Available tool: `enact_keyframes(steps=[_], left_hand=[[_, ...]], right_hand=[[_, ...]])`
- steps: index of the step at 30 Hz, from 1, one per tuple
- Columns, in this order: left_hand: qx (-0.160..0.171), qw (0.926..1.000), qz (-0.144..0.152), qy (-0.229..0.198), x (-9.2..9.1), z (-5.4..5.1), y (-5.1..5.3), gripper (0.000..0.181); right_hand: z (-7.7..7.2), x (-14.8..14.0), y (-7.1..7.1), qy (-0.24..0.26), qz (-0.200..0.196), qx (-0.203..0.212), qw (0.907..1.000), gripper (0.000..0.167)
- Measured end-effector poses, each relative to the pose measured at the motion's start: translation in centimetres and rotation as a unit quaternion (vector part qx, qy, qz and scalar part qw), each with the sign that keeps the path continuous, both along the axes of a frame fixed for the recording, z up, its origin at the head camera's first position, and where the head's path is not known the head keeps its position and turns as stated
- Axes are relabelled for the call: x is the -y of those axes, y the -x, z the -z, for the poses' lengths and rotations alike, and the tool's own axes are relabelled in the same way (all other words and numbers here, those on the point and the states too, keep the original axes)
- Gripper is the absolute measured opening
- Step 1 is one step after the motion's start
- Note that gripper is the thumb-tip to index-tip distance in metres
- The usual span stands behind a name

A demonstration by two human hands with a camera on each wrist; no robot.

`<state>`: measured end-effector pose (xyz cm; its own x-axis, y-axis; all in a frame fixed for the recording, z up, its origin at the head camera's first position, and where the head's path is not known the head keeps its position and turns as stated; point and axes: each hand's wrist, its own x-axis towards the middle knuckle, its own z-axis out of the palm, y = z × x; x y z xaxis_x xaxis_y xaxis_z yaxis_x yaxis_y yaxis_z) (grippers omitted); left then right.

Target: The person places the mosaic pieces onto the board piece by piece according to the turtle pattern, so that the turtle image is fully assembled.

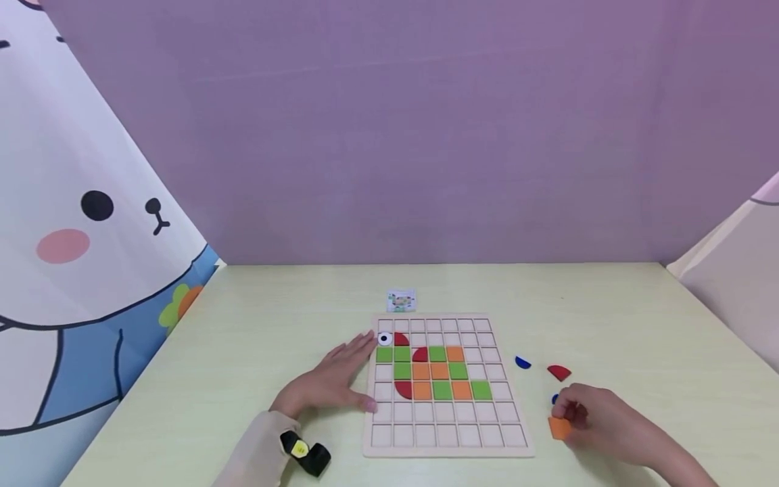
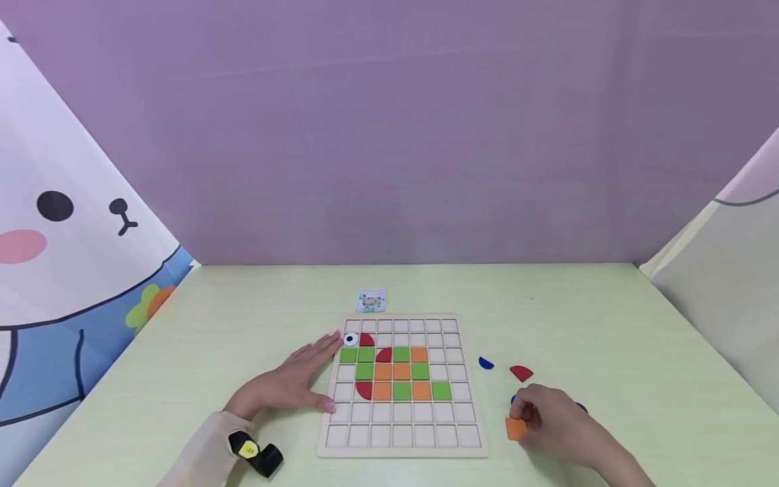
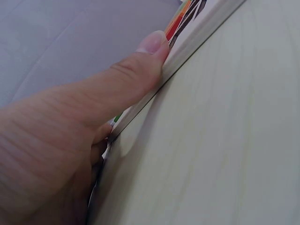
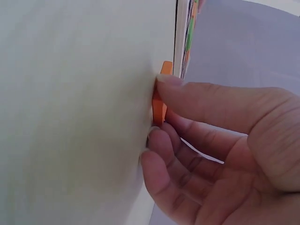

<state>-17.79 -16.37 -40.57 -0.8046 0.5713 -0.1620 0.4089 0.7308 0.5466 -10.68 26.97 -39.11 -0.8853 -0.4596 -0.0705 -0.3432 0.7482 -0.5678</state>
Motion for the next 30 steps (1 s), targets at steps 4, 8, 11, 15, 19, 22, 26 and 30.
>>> enact_keyframes(steps=[4, 8, 11, 15, 19, 22, 26, 30], left_hand=[[-0.004, 1.0000, 0.003, -0.003, 0.0, 0.1, 0.0, 0.108], [-0.004, 1.0000, -0.001, 0.002, 0.1, 0.2, 0.1, 0.109], [-0.005, 1.0000, -0.002, 0.003, 0.1, 0.3, 0.1, 0.109], [-0.007, 1.0000, 0.000, -0.001, 0.1, 0.2, 0.0, 0.109], [-0.011, 0.9999, 0.001, 0.002, 0.0, 0.2, 0.1, 0.108], [-0.009, 0.9999, 0.000, 0.005, 0.0, 0.2, 0.1, 0.108], [-0.010, 0.9999, -0.001, 0.007, 0.0, 0.3, 0.1, 0.109], [-0.011, 0.9999, -0.003, 0.009, 0.1, 0.4, 0.1, 0.109]], right_hand=[[-0.3, 0.9, 0.3, 0.002, -0.001, 0.003, 1.0000, 0.028], [-0.5, 1.7, 0.8, 0.002, -0.001, 0.016, 0.9999, 0.029], [-0.6, 2.1, 1.2, 0.009, 0.002, 0.034, 0.9994, 0.030], [-0.5, 2.3, 1.5, 0.036, -0.012, 0.009, 0.9992, 0.029], [-0.4, 2.5, 1.7, 0.065, -0.030, -0.031, 0.9970, 0.027], [-0.4, 2.8, 2.0, 0.072, -0.037, -0.027, 0.9963, 0.024], [-0.6, 3.0, 2.5, 0.071, -0.044, -0.016, 0.9964, 0.022], [-0.9, 3.2, 2.9, 0.060, -0.041, -0.013, 0.9973, 0.021]])
